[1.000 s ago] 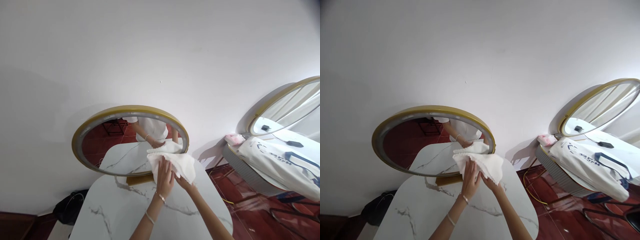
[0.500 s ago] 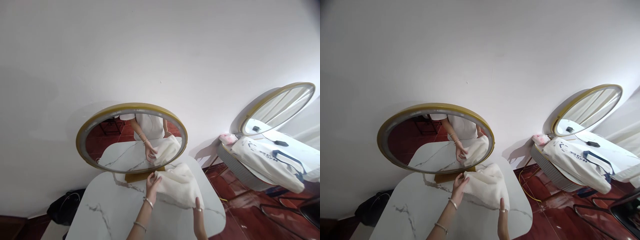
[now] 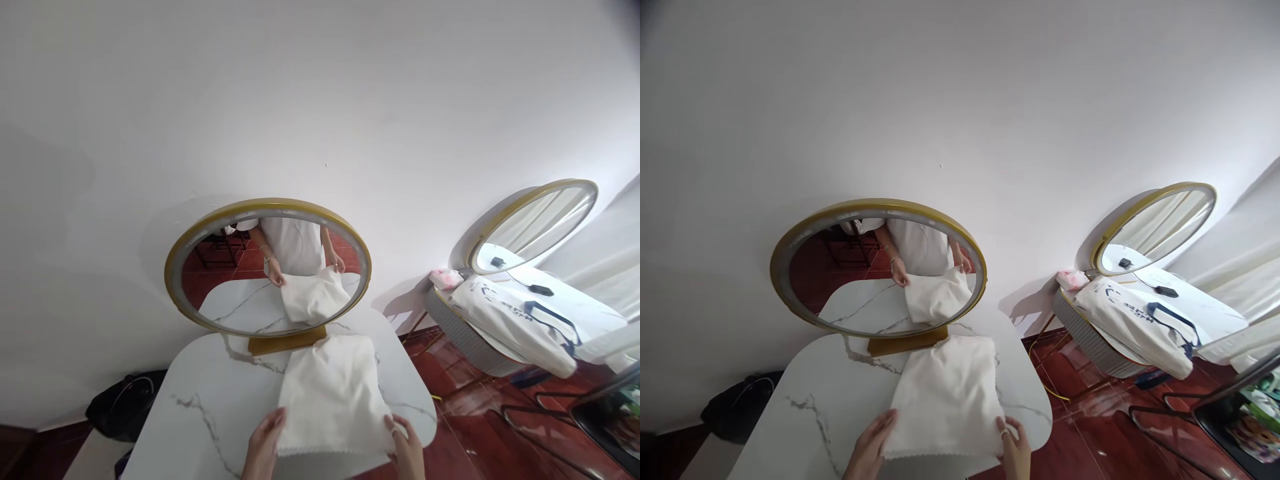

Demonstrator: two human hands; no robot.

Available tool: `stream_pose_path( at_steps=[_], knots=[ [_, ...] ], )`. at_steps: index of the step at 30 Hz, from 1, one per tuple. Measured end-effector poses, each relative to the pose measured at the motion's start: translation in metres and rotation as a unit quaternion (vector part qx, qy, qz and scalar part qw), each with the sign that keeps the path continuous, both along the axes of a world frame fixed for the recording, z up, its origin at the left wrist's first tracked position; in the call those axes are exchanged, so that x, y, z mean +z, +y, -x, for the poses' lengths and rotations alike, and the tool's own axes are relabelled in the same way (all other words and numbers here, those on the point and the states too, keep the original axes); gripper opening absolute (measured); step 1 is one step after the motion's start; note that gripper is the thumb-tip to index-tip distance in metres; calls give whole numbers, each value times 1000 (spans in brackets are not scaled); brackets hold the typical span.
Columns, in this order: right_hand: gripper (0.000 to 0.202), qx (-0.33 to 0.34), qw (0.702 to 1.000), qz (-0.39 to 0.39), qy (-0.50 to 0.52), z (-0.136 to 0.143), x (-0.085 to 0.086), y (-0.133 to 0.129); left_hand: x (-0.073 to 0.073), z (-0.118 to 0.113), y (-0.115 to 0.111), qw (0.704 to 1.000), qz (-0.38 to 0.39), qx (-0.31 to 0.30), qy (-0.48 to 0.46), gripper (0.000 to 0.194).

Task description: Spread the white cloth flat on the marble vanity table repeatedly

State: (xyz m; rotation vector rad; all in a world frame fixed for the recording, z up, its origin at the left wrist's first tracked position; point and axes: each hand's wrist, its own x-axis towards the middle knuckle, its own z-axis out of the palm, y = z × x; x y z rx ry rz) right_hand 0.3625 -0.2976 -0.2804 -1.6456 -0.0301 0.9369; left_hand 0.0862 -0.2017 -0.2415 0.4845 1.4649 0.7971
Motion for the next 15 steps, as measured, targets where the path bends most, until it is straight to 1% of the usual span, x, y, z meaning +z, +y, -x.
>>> stream_pose_path(
  at_steps=[3,5,6,8,11,13,15],
  knots=[
    [44,83,995,46,42,24,-7,-14,-9,16,-29,997,24,-4,-69,40],
    [43,118,986,73,91,34,-8,-22,-10,20,-40,997,21,3,-71,45],
    [44,123,983,78,114,38,-7,-26,-9,21,-43,998,12,5,-56,47],
    [44,117,981,74,140,43,-2,-33,-3,22,-45,1000,-25,-5,0,50],
    [43,82,988,49,121,42,11,-44,5,23,-41,989,-101,-49,95,48],
    [44,45,993,39,99,37,19,-50,7,26,-37,978,-138,-77,135,48],
    [45,23,995,33,90,31,24,-55,7,30,-32,969,-164,-94,159,50]
  ],
)
